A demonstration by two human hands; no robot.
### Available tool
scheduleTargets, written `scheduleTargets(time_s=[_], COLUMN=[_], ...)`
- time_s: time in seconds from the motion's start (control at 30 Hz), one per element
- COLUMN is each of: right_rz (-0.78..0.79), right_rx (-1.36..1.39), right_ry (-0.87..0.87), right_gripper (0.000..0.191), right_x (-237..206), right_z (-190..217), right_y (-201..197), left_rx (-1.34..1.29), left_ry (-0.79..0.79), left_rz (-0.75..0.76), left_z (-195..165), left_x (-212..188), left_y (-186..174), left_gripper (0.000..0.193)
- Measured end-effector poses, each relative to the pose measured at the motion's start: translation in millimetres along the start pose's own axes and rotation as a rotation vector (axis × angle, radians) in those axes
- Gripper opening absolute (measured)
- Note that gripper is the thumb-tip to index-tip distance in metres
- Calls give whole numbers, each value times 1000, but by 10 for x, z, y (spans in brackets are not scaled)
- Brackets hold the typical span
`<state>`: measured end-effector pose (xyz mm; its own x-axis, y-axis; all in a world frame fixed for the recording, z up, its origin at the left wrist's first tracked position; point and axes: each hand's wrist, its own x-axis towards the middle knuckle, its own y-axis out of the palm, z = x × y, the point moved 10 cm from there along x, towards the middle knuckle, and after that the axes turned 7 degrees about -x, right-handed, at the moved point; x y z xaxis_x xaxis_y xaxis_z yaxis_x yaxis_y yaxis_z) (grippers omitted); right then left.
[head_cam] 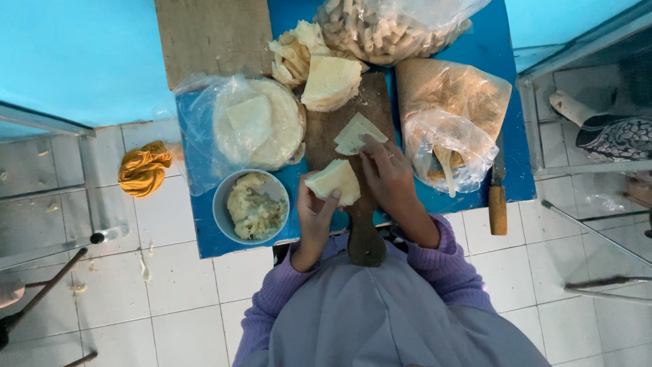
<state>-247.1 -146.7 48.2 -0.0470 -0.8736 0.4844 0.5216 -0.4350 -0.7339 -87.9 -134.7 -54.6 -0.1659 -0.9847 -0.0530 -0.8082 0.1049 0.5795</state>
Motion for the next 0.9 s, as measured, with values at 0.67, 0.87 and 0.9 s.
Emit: scheduleTargets(time_s=[0.67, 0.87, 0.9], right_rz=[-15, 75, 89], right_rx=[309, 444, 460], right_ry=[-114, 124, 161], right_gripper=[35, 41, 42], right_x=[-265, -354, -366], right_z=[288, 50, 8], right_y=[-219, -38, -4], left_rx=[-65, -55, -29], left_ry=[61, 29, 30], left_rz=[135, 97, 79], left_z=[-19, 35, 38], left_x=[-4, -11, -11], left_y=[81, 69, 53], left_gripper=[45, 42, 40])
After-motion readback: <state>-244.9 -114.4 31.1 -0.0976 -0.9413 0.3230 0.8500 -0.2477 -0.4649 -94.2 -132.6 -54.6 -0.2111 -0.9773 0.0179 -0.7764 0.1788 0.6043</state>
